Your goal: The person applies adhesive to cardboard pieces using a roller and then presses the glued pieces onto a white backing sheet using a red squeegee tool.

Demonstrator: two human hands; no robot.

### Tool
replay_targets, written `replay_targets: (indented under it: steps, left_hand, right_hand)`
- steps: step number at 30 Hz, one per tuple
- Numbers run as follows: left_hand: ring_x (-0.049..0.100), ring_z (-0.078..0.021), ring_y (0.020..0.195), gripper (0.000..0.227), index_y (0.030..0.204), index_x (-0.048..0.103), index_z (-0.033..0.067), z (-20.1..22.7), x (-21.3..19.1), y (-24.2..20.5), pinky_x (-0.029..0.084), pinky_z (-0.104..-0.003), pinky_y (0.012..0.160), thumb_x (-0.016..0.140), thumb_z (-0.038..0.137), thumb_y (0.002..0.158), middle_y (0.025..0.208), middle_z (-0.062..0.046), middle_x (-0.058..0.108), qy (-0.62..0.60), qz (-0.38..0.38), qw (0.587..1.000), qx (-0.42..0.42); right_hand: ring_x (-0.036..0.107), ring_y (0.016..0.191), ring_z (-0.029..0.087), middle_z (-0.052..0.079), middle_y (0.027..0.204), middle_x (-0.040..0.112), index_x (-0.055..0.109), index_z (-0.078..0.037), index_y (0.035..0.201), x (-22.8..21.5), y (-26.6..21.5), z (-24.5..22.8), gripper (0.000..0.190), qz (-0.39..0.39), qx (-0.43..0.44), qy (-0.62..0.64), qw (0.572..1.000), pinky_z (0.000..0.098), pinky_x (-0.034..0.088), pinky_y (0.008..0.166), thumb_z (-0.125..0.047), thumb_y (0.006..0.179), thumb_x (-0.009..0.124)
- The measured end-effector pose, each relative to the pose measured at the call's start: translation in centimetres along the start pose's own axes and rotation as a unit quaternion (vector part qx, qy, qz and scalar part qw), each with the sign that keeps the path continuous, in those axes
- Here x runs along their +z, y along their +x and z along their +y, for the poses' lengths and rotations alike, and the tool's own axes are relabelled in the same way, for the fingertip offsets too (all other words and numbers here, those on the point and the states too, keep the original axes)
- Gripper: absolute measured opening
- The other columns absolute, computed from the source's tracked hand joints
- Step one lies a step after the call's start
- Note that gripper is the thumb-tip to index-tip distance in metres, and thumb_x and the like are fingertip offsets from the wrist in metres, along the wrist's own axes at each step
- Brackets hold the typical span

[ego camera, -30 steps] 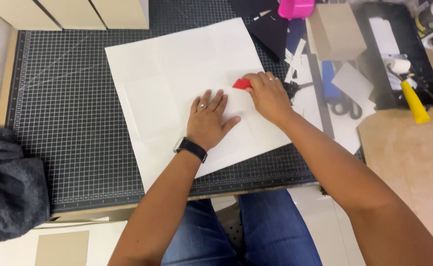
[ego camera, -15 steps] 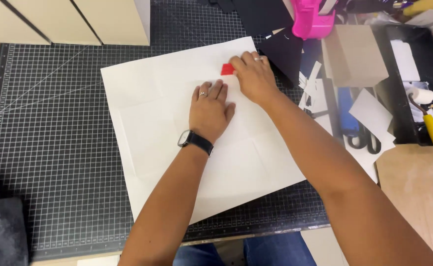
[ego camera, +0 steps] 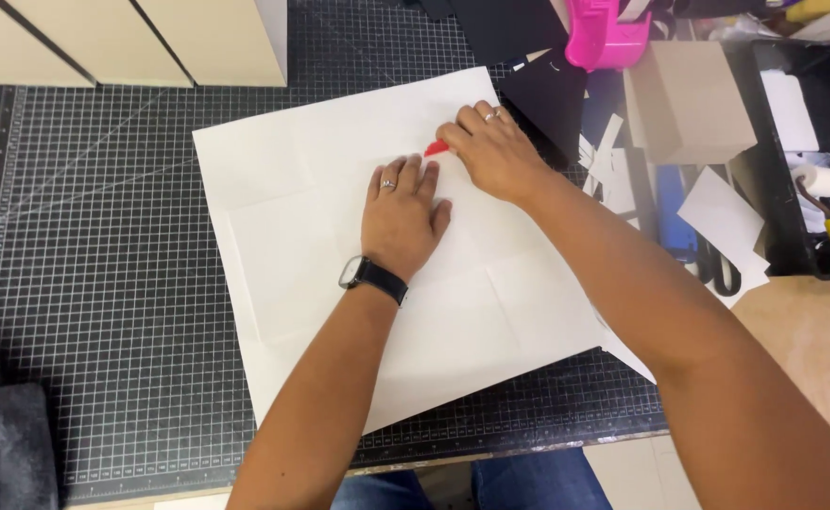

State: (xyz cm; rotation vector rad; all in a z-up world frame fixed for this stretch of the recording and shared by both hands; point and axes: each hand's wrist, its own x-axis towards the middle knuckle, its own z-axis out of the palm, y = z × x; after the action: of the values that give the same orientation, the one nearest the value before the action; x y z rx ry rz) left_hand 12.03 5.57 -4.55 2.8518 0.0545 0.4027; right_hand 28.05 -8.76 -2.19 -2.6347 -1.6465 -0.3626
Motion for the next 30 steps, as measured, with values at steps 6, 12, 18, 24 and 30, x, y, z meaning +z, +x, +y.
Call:
replay_targets:
  steps: [6,12,18,24,30]
  left_hand:
    - [0.039,-0.0321,0.145,0.062,0.150,0.055,0.0139,0.0,0.2,0.0,0.024,-0.053,0.123,0.050,0.049,0.100,0.151,-0.012,0.051,-0.002,-0.011,1.000,-0.004]
    - [0.038,-0.0306,0.147,0.062,0.152,0.052,0.0144,0.0,-0.1,-0.4,0.022,-0.051,0.124,0.047,0.049,0.100,0.153,-0.011,0.050,0.006,-0.003,1.000,0.004]
    - [0.033,-0.0322,0.150,0.063,0.153,0.048,0.0117,0.1,-0.2,-1.0,0.019,-0.052,0.126,0.045,0.048,0.102,0.158,-0.014,0.044,0.009,-0.006,1.000,0.012]
    - [0.012,-0.0336,0.158,0.076,0.161,0.030,0.0092,1.0,-3.6,-2.9,0.004,-0.049,0.130,0.029,0.058,0.103,0.170,-0.014,0.022,0.023,-0.141,0.989,0.041]
    - [0.015,-0.0296,0.158,0.074,0.162,0.029,0.0159,-1.4,-6.0,-8.0,0.011,-0.046,0.130,0.032,0.060,0.103,0.171,-0.006,0.024,0.021,-0.158,0.960,0.229]
  right_hand:
    - [0.048,0.107,0.028,0.005,0.100,0.048,0.053,-0.017,0.113,0.5,0.5,-0.2,0.011,0.012,0.011,-0.022,1.000,0.0431,0.041,0.097,-0.027,0.111,0.048]
    - [0.048,0.109,0.027,0.005,0.103,0.050,0.054,-0.019,0.111,0.4,0.1,-0.1,0.013,0.000,-0.002,-0.023,1.000,0.0429,0.042,0.099,-0.030,0.111,0.046]
    - [0.048,0.107,0.028,0.004,0.101,0.048,0.053,-0.020,0.114,-0.2,0.2,-1.1,0.013,0.008,0.020,-0.001,1.000,0.0448,0.042,0.095,-0.030,0.110,0.046]
    - [0.054,0.114,0.037,0.012,0.110,0.056,0.052,-0.014,0.131,-2.3,-1.6,1.3,0.030,-0.043,0.019,0.075,0.996,0.0535,0.046,0.096,-0.032,0.108,0.053]
    - [0.057,0.114,0.035,0.010,0.110,0.060,0.055,-0.013,0.133,-4.8,-7.3,-2.2,0.034,-0.069,0.067,0.143,0.985,0.0530,0.047,0.094,-0.032,0.105,0.055]
